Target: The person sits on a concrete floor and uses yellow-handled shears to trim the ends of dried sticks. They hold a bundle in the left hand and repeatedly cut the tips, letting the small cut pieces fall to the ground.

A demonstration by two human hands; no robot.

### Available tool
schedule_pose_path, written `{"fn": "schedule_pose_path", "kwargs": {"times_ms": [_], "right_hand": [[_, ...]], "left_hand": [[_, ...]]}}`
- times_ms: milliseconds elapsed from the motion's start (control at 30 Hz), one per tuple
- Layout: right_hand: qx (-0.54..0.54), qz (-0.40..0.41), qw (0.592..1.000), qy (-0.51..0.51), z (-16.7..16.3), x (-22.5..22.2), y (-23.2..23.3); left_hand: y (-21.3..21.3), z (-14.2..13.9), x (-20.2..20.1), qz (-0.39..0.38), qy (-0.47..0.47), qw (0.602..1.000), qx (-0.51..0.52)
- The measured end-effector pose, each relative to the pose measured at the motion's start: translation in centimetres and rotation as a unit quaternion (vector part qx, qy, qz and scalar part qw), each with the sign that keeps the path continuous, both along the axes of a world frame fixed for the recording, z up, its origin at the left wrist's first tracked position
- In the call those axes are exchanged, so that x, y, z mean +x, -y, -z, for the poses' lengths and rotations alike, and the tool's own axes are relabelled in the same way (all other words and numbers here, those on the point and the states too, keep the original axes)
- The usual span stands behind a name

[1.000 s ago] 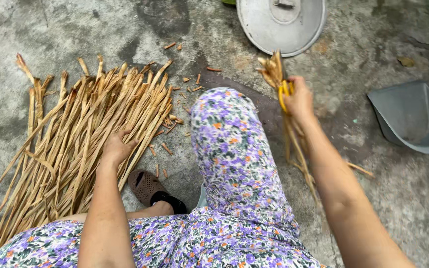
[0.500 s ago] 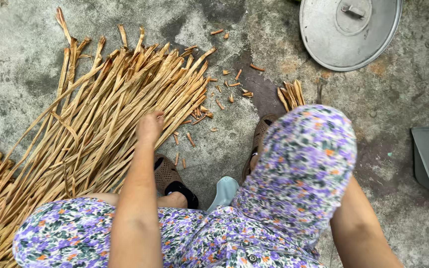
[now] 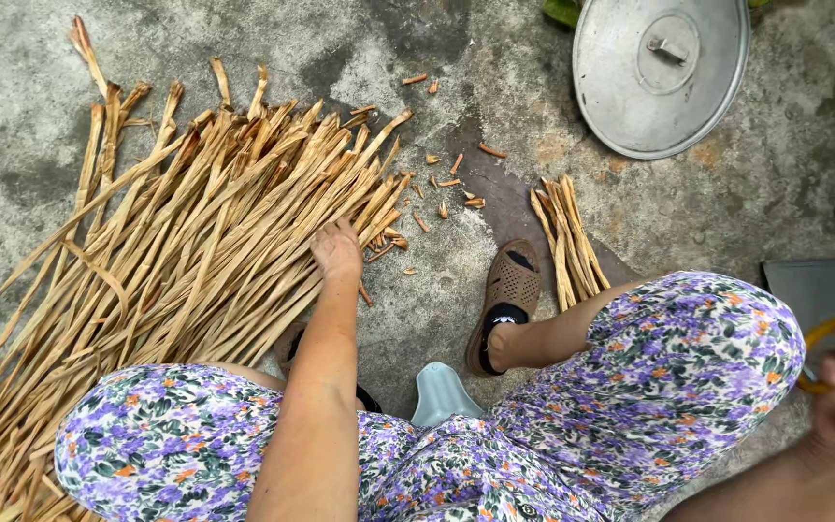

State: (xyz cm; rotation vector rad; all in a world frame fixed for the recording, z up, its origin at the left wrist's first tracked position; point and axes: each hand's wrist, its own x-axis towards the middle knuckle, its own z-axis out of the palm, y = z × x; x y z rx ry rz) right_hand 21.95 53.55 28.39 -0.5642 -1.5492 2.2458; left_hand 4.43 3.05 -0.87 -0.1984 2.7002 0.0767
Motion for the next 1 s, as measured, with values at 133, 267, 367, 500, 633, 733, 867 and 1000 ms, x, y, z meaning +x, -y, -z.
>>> {"fn": "schedule_pose_path", "kwargs": {"times_ms": [133, 267, 367, 500, 633, 733, 867, 1000], "right_hand": [[-0.079, -0.039, 0.994, -0.071, -3.6, 0.3, 4.5], [-0.148, -0.116, 0.977, -0.106, -4.7, -2.3, 9.4], [-0.154, -0.18, 0.969, -0.067, -4.9, -5.2, 13.3], [-0.025, -0.283, 0.958, -0.035, -5.6, -8.4, 18.8], [0.029, -0.31, 0.949, -0.049, -6.1, -13.0, 23.7], [0.015, -0.307, 0.951, -0.02, -6.0, -17.0, 27.1], [-0.001, -0.348, 0.937, -0.041, -5.4, -20.3, 31.2], [0.005, -0.382, 0.923, -0.044, -4.0, -20.2, 33.6]], "left_hand": [[-0.3, -0.1, 0.0, 0.011, 0.016, 1.0, 0.017], [1.0, -2.2, -1.2, -0.117, 0.082, 0.961, 0.238], [1.5, -4.5, -2.4, -0.135, 0.002, 0.919, 0.371], [3.2, -8.7, -3.9, -0.192, 0.05, 0.783, 0.59], [5.6, -16.0, -4.6, -0.134, 0.008, 0.665, 0.735], [6.9, -21.9, -2.5, -0.097, -0.015, 0.649, 0.754], [6.3, -27.1, 0.4, -0.093, -0.004, 0.641, 0.762], [4.0, -28.3, 2.8, -0.115, 0.033, 0.604, 0.788]]}}
